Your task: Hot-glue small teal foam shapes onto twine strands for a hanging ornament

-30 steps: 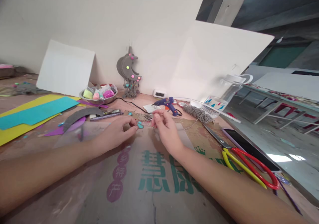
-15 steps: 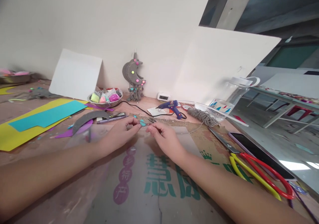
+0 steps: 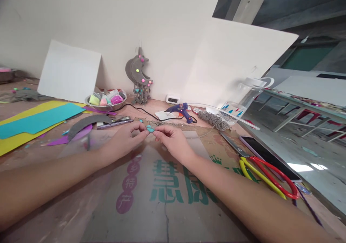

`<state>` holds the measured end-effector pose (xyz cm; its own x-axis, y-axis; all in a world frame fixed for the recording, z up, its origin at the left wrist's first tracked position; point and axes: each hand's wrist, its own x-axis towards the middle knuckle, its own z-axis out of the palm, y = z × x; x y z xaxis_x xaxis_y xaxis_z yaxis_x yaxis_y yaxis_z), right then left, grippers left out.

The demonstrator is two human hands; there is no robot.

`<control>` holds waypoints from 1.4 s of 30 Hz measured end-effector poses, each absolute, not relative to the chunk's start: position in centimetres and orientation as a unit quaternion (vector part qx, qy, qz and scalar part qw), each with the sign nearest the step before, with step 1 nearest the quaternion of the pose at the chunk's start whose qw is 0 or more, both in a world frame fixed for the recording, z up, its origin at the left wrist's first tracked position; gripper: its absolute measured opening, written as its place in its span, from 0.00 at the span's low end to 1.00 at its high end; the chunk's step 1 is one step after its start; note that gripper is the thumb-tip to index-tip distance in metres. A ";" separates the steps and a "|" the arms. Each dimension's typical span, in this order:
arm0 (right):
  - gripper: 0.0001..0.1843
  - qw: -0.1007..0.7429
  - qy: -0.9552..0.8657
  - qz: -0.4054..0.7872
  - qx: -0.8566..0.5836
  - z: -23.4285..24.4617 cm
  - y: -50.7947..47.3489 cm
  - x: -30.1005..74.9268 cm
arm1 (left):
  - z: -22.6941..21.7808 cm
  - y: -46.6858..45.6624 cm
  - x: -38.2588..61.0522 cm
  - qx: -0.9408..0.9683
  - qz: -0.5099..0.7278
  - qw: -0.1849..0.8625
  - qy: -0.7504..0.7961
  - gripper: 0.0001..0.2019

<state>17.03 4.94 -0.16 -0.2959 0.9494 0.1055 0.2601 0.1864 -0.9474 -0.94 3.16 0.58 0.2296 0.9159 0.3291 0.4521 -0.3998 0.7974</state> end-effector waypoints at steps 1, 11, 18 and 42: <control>0.11 0.385 -0.667 0.451 -0.450 -0.2 5.0 17.1 | 0.6 3.2 -0.9 0.732 0.405 0.287 0.468 0.09; 0.09 0.404 -0.689 0.459 -0.389 -0.2 4.9 16.8 | 0.0 3.5 -1.0 0.747 0.377 0.281 0.471 0.11; 0.08 0.405 -0.714 0.419 -0.388 -0.1 4.7 16.7 | -0.2 3.3 -1.0 0.756 0.363 0.280 0.468 0.06; 0.13 0.376 -0.736 0.379 -0.416 -0.1 4.7 16.8 | 0.4 3.5 -1.2 0.723 0.422 0.242 0.491 0.11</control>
<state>16.81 4.66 -0.14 -0.3715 0.8970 0.2394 0.3270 0.3678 -0.8705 -1.17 3.47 0.36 0.1623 0.9141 0.3717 0.5054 -0.4005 0.7643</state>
